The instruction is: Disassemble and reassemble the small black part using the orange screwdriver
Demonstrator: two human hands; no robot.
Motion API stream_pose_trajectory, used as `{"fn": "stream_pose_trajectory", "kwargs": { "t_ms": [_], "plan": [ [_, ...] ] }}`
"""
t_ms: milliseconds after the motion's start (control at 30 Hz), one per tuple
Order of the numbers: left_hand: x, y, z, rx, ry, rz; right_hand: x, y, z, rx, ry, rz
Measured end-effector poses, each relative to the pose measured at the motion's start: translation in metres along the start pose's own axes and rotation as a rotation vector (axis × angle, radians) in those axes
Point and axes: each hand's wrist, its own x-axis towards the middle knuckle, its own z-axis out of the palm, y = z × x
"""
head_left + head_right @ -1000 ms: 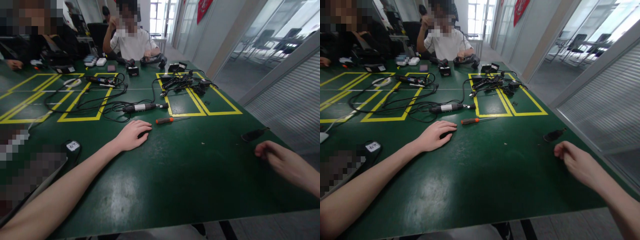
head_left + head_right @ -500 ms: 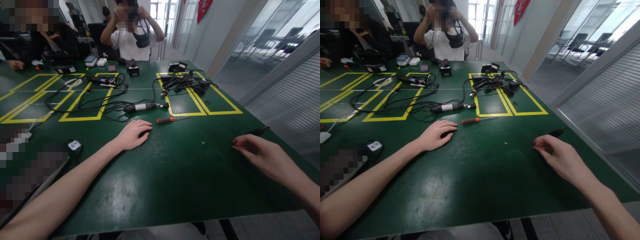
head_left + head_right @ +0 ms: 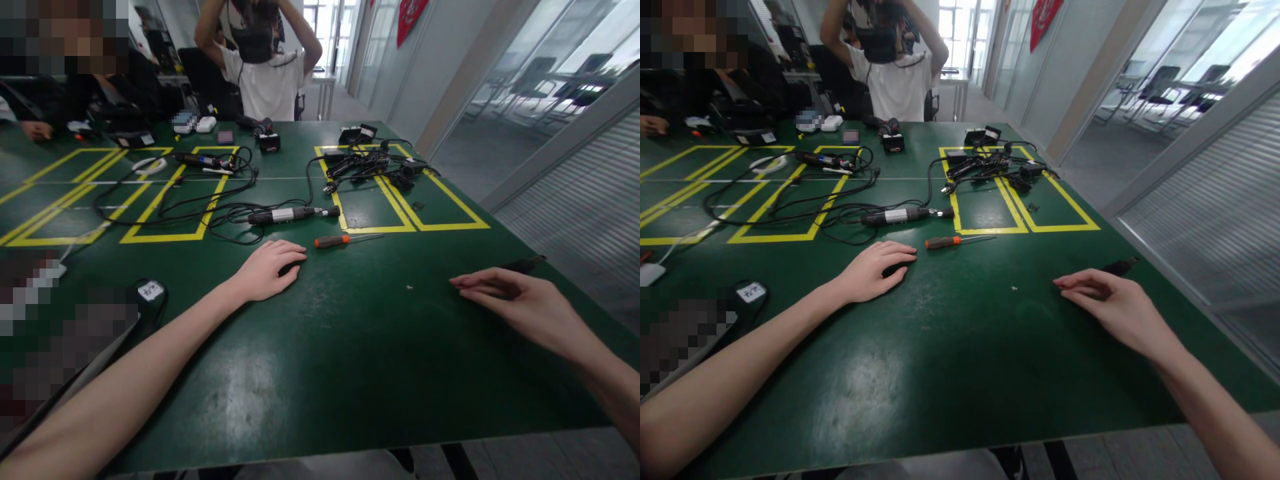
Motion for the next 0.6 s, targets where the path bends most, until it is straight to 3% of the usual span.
{"fn": "stream_pose_trajectory", "kwargs": {
  "t_ms": [100, 267, 433, 600],
  "plan": [
    [0.000, 0.001, -0.001, -0.003, -0.003, -0.004, -0.001, 0.003, -0.001, 0.095, 0.010, 0.004],
    [0.000, 0.001, -0.002, -0.004, -0.006, -0.006, -0.003, 0.000, 0.003, 0.111, 0.136, 0.005],
    [0.000, 0.001, -0.001, -0.005, 0.003, -0.002, -0.004, 0.005, 0.004, -0.098, 0.221, -0.145],
    [0.000, 0.001, -0.001, -0.007, 0.003, 0.004, -0.005, 0.011, 0.004, -0.288, 0.221, -0.314]
  ]
}}
